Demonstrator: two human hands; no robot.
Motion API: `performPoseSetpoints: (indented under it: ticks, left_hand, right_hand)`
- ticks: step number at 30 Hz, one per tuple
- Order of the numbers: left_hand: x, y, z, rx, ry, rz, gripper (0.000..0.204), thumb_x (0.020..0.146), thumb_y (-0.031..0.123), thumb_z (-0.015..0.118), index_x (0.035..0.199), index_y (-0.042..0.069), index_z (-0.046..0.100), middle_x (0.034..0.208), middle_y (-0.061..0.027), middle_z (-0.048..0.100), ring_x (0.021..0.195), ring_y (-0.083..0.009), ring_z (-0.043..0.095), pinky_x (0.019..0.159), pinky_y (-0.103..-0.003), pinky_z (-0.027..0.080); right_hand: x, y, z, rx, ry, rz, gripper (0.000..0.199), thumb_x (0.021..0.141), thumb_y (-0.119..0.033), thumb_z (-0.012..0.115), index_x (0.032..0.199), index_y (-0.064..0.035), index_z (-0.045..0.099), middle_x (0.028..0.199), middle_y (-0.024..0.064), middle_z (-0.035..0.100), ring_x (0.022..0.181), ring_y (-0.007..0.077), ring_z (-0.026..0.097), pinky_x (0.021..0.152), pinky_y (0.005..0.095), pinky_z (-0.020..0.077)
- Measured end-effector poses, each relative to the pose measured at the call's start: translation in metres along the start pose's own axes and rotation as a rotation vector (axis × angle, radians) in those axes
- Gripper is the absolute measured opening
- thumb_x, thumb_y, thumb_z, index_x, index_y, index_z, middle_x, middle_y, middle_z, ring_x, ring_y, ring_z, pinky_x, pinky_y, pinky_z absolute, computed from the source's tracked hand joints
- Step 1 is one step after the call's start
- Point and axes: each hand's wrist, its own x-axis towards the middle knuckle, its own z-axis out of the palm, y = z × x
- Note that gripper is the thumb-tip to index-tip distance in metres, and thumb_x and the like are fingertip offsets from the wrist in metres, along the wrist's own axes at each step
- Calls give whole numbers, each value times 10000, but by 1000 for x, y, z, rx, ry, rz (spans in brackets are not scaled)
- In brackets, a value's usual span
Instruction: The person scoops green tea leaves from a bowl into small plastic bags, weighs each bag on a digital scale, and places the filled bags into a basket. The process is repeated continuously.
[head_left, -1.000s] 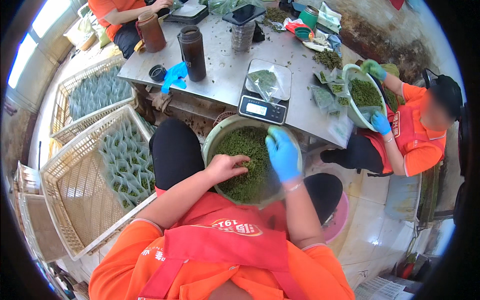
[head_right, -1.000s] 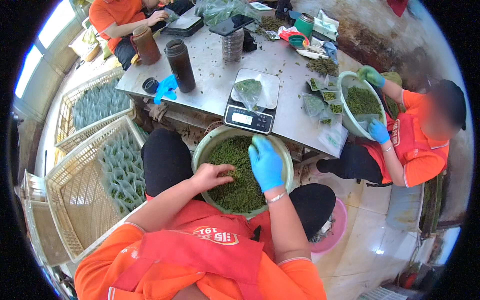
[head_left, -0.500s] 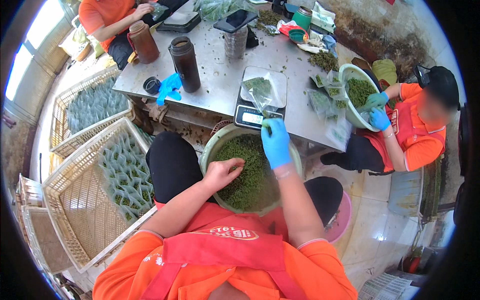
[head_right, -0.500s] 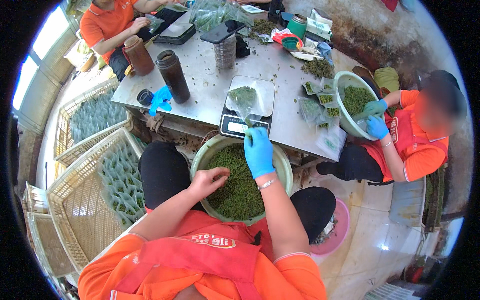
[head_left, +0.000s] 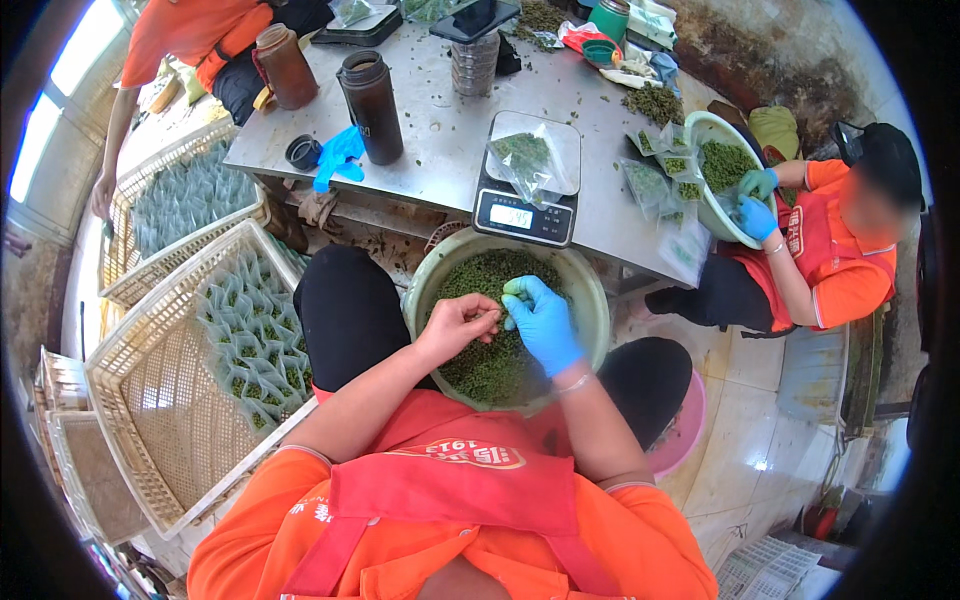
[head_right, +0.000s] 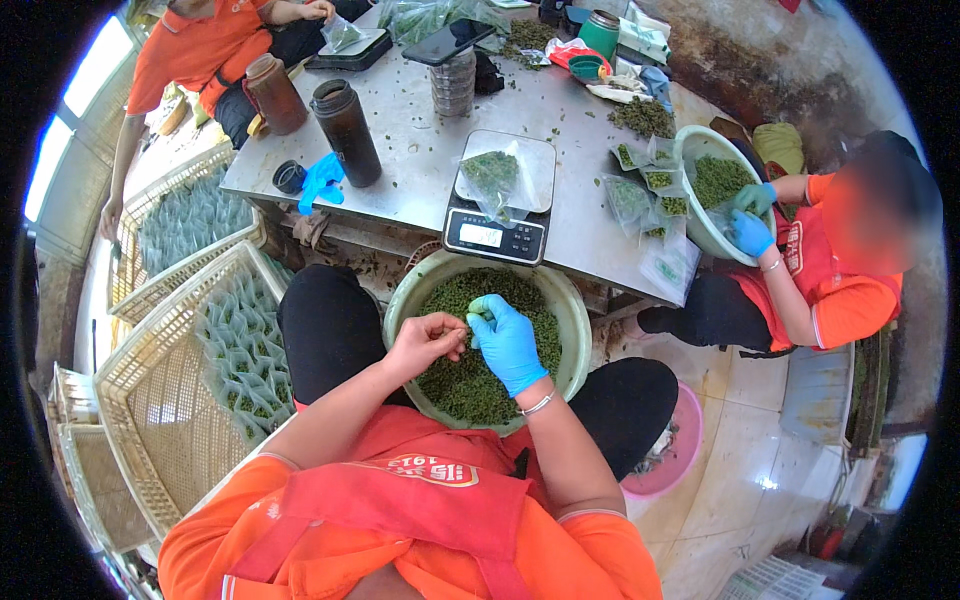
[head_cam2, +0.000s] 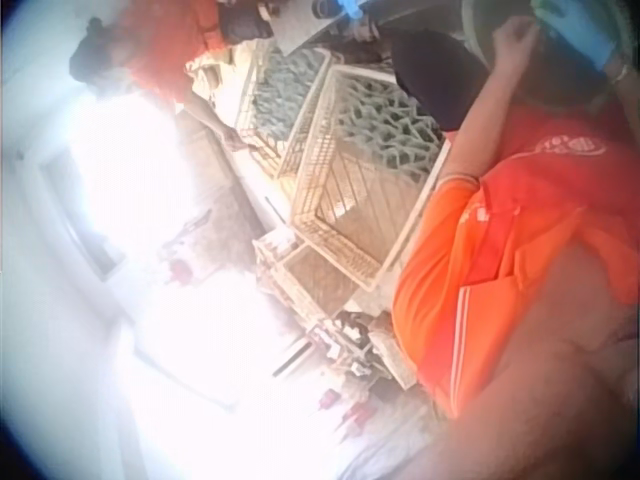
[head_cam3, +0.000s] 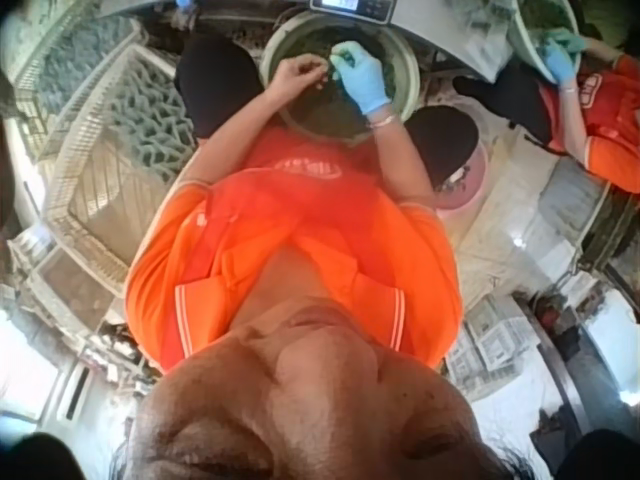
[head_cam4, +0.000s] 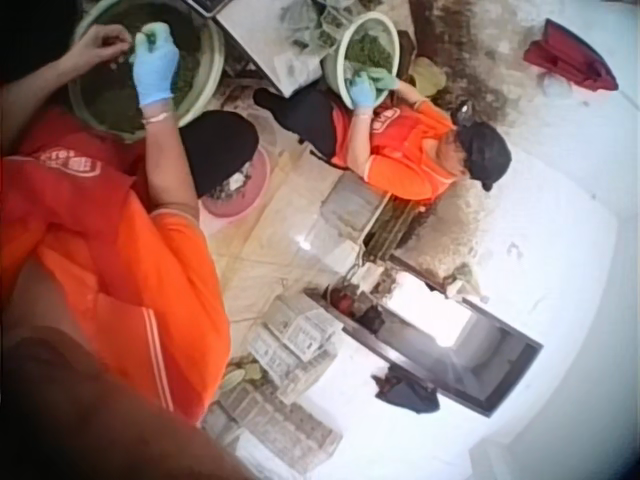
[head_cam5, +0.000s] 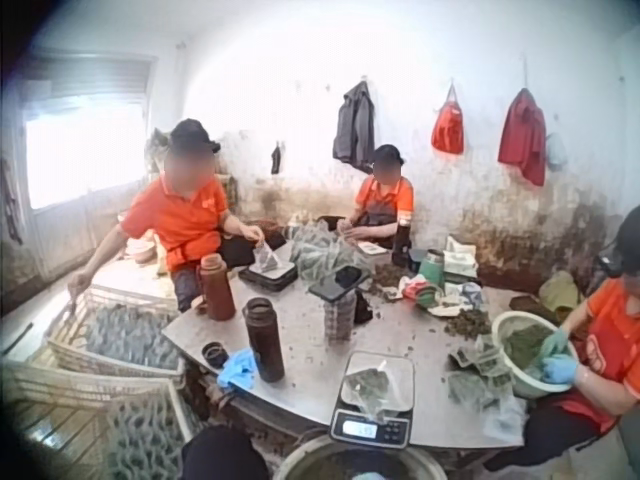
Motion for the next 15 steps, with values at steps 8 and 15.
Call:
performPoseSetpoints:
  ticks: [8, 15]
  left_hand:
    - [-3, -25, -8, 340, 55, 67, 229, 806, 172, 668, 972, 24, 612, 694, -44, 626, 573, -97, 580, 558, -255, 488]
    - [-6, 6, 3, 742, 65, 359, 294, 779, 221, 669, 1047, 114, 615, 768, -87, 642, 598, -170, 607, 564, -311, 493]
  right_hand:
    - [5, -5, -16, -277, 194, -216, 207, 834, -133, 614, 1024, -52, 595, 793, 78, 604, 575, 113, 550, 541, 264, 464]
    - [82, -43, -24, -771, 285, -76, 300, 823, -213, 568, 1110, -128, 581, 783, 102, 638, 689, 319, 611, 617, 419, 471]
